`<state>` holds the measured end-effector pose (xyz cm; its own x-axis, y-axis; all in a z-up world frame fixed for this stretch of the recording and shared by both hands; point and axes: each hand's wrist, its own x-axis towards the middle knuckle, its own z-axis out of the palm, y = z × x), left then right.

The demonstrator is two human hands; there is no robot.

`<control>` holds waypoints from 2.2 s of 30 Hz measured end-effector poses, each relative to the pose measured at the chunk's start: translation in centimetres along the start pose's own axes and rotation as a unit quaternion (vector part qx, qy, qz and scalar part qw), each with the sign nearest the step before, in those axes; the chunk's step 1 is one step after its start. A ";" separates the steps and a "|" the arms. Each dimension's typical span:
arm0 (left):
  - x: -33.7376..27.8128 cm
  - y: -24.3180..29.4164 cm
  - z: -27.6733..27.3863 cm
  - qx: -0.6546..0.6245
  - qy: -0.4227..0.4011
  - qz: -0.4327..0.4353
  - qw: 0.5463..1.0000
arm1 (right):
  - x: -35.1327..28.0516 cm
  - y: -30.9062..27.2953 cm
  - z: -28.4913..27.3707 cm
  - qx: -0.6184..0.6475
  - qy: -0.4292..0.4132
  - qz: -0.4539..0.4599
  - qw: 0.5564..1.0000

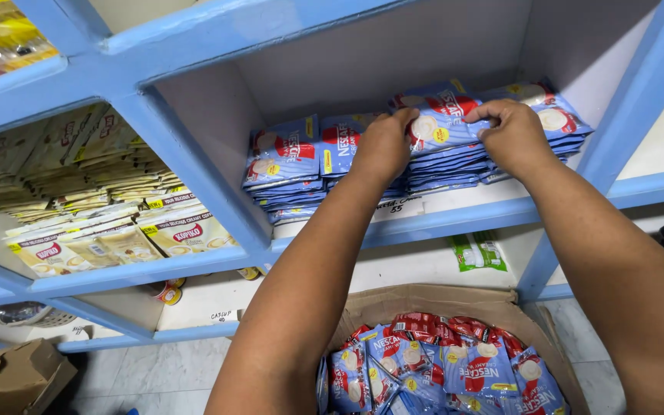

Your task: Stocking instant coffee packets onto store shelves.

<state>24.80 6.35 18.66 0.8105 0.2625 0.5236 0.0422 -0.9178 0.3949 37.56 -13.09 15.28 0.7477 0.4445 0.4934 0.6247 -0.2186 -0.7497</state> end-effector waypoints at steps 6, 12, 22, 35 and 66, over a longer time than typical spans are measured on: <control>-0.5 1.3 -0.8 0.137 -0.084 -0.018 0.987 | -0.1 1.2 0.2 -0.126 0.023 -0.047 0.991; -0.8 3.2 -2.2 0.201 -0.107 -0.001 0.974 | -0.7 -2.7 1.1 -0.232 0.062 -0.176 0.955; -11.1 3.4 -4.3 0.043 0.038 0.118 0.991 | 0.5 -3.5 5.0 -0.301 -0.105 -0.126 0.939; -26.0 0.9 -3.7 -0.181 0.068 -0.022 0.981 | -5.9 -8.2 4.8 -0.220 0.063 -0.281 0.932; -31.9 -1.3 -8.1 -0.135 -0.152 -0.007 0.979 | -44.1 18.3 15.7 -0.465 -0.519 -0.046 0.716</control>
<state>-5.85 1.54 7.51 0.9489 0.1364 0.2845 -0.0682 -0.7916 0.6072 12.48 -23.01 -27.07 0.4242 0.7948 -0.4339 0.9015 -0.4158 0.1198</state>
